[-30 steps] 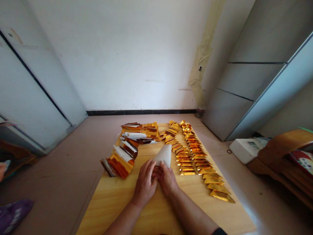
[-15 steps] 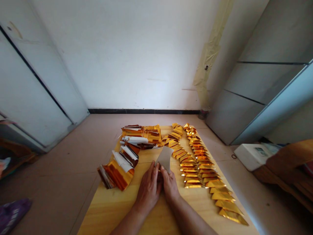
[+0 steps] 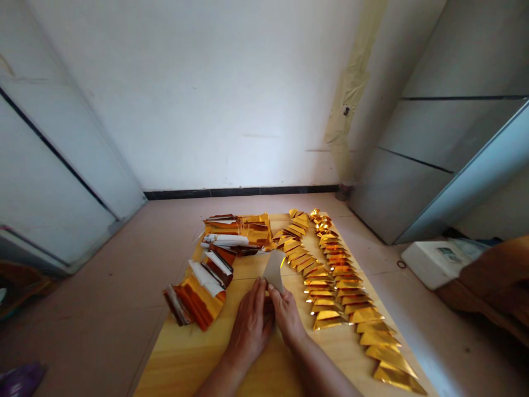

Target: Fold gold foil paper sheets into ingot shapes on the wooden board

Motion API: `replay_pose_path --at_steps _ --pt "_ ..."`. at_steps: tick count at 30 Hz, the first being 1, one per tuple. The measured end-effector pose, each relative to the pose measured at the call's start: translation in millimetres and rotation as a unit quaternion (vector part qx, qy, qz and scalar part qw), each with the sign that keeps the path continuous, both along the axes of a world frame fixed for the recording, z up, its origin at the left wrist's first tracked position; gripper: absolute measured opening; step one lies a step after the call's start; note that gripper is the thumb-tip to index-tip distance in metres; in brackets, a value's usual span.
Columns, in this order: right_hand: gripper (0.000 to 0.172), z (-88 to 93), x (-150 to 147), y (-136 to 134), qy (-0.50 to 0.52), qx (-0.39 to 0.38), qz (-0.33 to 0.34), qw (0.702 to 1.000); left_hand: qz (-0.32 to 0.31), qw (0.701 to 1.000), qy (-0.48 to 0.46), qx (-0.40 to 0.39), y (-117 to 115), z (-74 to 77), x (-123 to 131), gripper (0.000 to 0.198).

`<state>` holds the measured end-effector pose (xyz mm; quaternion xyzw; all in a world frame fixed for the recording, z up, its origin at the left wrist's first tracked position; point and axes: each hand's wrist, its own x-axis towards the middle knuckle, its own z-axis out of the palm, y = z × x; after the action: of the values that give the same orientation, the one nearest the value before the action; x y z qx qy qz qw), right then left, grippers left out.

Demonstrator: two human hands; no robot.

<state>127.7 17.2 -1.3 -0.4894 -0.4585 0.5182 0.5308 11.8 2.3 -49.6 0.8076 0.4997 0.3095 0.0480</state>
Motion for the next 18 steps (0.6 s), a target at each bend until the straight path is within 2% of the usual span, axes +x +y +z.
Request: replay_pose_path --at_steps 11,15,18 --pt "0.042 -6.4 -5.7 11.5 0.036 -0.004 0.003 0.999 0.013 0.998 -0.058 -0.003 8.7 -2.1 0.8 0.063" --pt "0.053 -12.5 -8.2 9.7 0.051 -0.035 0.000 0.998 0.052 0.993 -0.100 0.030 10.2 -2.8 -0.9 0.058" --pt "0.057 -13.6 -10.1 6.8 0.048 -0.042 -0.006 0.998 0.066 0.989 -0.120 0.063 12.8 4.8 -1.9 0.059"
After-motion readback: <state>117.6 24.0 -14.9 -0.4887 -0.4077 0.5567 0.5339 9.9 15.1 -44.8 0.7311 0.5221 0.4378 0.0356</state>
